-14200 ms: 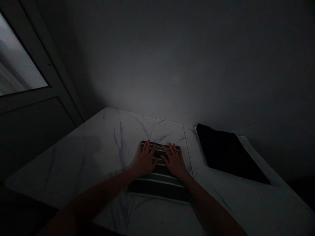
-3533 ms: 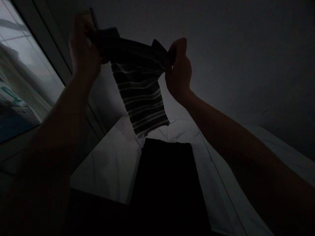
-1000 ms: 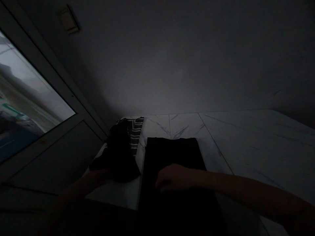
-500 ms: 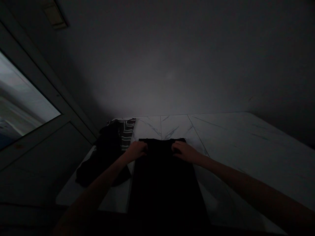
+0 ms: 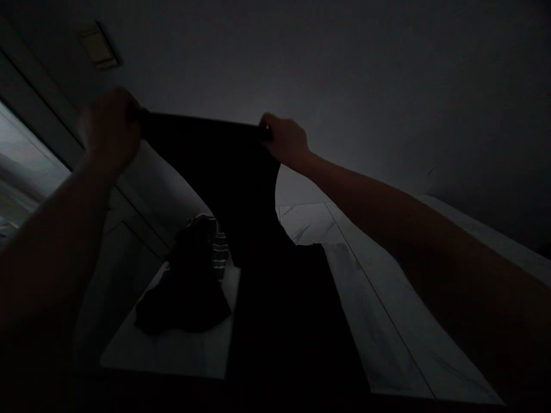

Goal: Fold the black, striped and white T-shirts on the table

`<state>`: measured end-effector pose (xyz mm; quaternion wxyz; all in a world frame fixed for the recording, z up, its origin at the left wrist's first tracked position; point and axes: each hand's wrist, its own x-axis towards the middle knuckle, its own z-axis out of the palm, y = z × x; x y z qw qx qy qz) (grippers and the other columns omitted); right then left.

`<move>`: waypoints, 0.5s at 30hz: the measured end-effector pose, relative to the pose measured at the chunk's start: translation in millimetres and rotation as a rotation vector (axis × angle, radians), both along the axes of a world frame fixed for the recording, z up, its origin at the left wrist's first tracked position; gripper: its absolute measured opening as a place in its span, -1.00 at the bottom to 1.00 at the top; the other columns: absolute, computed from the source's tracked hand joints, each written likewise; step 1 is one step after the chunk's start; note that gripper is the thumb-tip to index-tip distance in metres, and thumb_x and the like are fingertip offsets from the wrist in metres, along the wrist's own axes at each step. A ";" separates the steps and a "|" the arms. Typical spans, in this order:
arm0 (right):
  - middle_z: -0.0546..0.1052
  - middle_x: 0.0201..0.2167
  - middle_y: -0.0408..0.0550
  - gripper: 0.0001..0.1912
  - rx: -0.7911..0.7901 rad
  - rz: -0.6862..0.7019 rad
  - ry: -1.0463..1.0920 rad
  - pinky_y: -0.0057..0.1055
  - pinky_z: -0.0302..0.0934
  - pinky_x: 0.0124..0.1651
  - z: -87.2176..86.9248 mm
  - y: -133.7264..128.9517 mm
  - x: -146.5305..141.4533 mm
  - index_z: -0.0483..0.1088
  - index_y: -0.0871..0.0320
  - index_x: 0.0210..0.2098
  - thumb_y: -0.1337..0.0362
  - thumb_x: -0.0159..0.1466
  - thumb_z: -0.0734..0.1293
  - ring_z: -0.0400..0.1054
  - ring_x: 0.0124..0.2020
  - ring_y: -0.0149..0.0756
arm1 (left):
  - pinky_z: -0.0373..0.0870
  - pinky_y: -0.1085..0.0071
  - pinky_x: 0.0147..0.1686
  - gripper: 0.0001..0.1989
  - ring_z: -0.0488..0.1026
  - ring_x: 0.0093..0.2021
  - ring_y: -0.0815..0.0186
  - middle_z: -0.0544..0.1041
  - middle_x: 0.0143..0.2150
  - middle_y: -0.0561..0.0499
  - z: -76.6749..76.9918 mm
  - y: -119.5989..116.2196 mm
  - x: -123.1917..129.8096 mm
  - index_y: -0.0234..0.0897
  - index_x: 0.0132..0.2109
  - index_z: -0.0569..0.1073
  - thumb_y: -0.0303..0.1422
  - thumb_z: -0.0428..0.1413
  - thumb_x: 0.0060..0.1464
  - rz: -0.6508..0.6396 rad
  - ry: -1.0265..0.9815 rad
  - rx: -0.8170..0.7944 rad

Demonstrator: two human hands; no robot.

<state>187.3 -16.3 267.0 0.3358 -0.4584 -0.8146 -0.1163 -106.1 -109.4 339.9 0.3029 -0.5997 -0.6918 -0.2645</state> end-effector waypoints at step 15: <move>0.53 0.03 0.05 -0.67 -0.395 0.615 -0.245 -0.36 0.33 -0.21 -189.0 -118.1 -109.3 0.39 0.16 0.11 0.37 0.38 0.23 0.47 -0.06 -0.19 | 0.42 0.36 0.04 -0.69 0.52 -0.08 0.24 0.64 -0.20 0.13 -172.3 -104.3 -147.0 -0.19 -0.25 0.50 -0.18 -0.04 -0.02 -0.122 -0.249 -0.561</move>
